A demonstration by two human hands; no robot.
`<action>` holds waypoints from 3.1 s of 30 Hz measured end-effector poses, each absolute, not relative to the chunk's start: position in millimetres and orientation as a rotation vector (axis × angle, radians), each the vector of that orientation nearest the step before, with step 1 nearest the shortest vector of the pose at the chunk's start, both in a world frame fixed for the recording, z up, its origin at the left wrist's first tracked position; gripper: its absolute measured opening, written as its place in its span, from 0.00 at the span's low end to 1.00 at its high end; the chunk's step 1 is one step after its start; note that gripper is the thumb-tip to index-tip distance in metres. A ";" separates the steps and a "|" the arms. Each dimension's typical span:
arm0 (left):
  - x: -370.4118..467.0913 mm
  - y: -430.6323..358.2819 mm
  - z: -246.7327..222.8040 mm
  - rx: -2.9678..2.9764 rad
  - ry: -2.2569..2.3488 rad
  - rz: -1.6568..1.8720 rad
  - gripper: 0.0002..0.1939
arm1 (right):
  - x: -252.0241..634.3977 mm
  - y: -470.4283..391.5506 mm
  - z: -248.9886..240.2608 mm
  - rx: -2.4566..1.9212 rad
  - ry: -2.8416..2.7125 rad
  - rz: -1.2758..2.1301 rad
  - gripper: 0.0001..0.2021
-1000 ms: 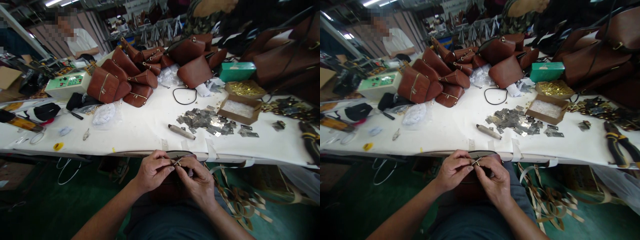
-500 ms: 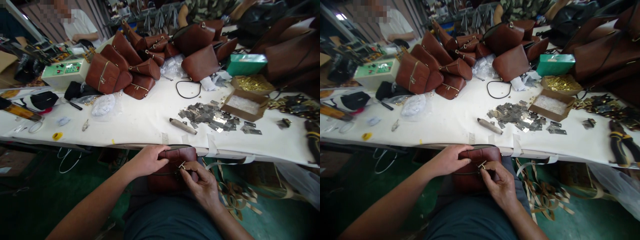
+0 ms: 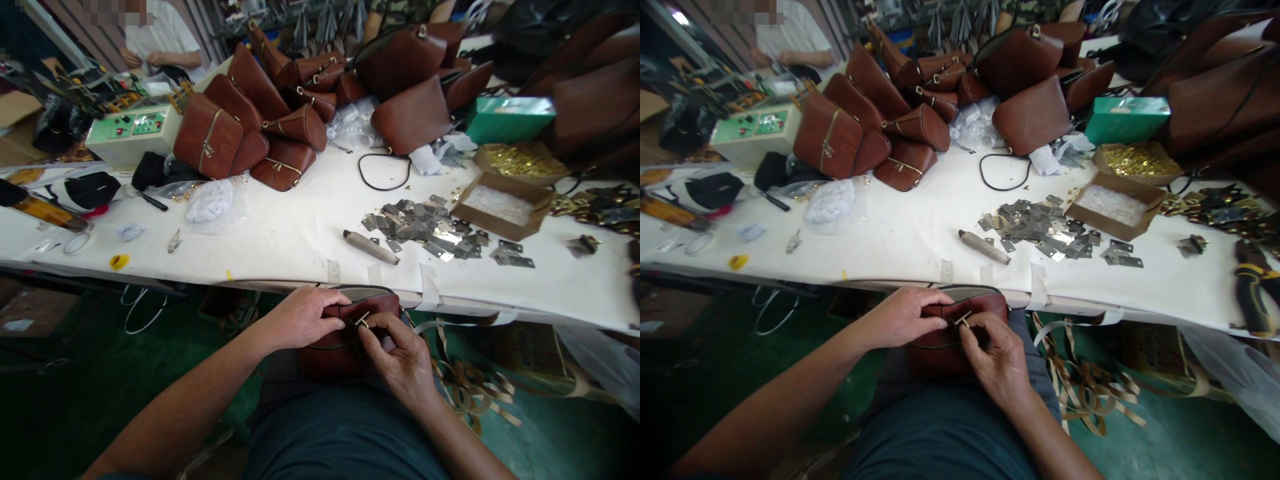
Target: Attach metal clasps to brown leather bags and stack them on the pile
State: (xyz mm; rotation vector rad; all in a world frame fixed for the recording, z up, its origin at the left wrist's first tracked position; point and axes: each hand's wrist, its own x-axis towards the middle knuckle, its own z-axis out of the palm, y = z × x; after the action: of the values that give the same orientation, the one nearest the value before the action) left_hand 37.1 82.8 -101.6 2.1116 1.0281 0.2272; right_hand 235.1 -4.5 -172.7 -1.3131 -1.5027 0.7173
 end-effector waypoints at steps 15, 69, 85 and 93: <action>28.6 81.8 -102.2 1.952 1.026 0.198 0.12 | 244.6 2.9 -173.0 -1.183 -1.746 0.726 0.04; 22.3 94.1 -110.2 1.630 1.087 0.158 0.21 | 213.0 19.4 -172.0 -1.502 -1.568 0.803 0.06; 25.7 78.7 -106.1 1.668 1.108 0.205 0.20 | 218.0 20.3 -162.3 -1.591 -1.651 0.900 0.13; 20.7 76.6 -106.9 1.753 1.128 0.224 0.19 | 210.5 19.4 -165.5 -1.609 -1.933 0.632 0.17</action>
State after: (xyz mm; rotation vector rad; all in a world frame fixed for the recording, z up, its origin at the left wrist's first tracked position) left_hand 20.7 76.6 -106.9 1.7534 1.1278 0.2242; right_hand 210.5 19.4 -165.5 -1.6085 -1.9326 0.6322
